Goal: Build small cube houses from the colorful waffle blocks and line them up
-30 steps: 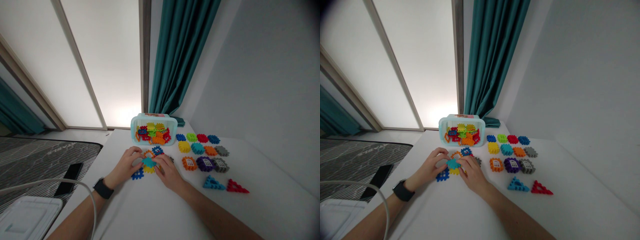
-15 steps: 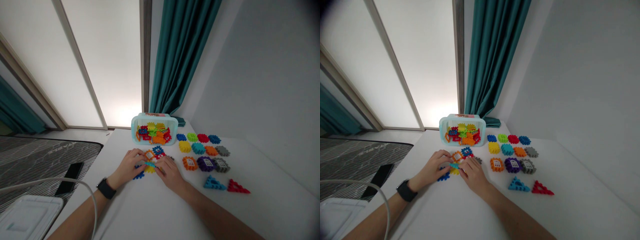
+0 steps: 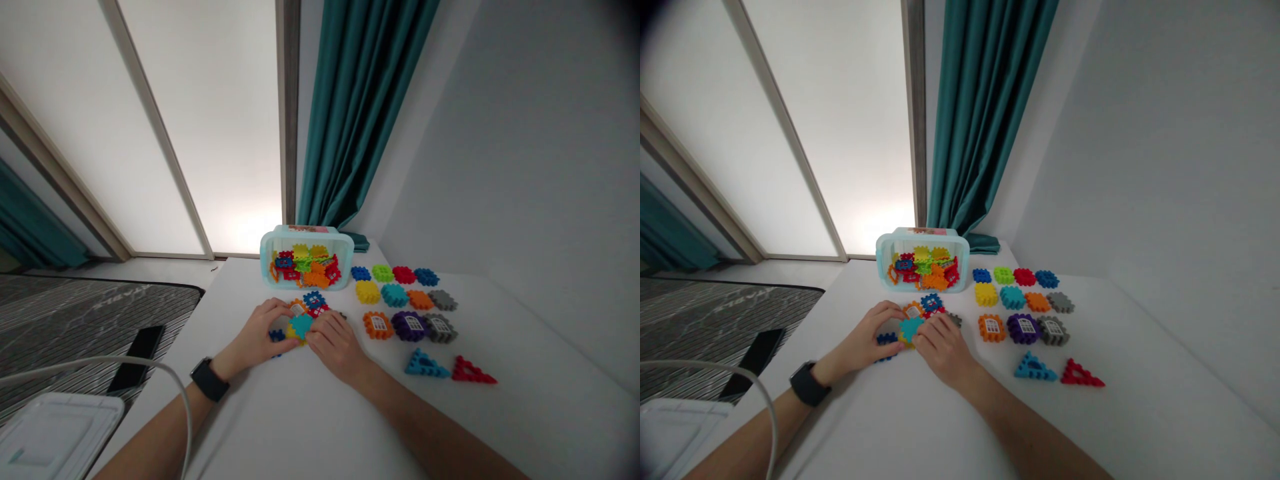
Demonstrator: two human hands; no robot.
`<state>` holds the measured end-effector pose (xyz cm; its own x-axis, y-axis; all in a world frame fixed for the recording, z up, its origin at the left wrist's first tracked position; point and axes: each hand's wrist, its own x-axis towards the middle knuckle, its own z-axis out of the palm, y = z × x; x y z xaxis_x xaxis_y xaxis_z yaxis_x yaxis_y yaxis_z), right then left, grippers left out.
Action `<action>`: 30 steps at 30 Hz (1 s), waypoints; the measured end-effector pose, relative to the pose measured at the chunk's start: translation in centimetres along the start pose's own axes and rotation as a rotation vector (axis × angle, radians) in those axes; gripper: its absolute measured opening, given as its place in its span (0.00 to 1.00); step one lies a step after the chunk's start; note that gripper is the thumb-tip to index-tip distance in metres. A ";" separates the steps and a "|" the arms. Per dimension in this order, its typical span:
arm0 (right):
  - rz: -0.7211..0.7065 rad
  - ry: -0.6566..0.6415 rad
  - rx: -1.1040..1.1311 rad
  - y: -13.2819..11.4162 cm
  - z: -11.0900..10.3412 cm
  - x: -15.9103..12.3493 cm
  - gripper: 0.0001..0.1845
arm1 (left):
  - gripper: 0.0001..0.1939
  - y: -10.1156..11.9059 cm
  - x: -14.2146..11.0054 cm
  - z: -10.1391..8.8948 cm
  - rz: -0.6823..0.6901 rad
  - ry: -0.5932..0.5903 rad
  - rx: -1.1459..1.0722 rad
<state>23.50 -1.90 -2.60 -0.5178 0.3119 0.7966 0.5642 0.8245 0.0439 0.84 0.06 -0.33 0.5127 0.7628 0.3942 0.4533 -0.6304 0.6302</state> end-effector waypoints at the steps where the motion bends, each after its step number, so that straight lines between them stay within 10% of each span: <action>1: -0.005 -0.003 -0.008 -0.1 0.0 0.0 0.09 | 0.21 0.0 0.0 0.1 -0.001 0.001 0.010; 30: 0.253 -0.082 0.270 0.4 -0.2 -0.6 0.18 | 0.36 -0.8 -0.5 -0.1 0.117 0.007 0.060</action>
<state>24.21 -1.85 -2.97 -0.4398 0.5491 0.7107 0.4966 0.8080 -0.3170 0.17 0.19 -1.00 0.5593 0.6843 0.4678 0.4333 -0.7225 0.5388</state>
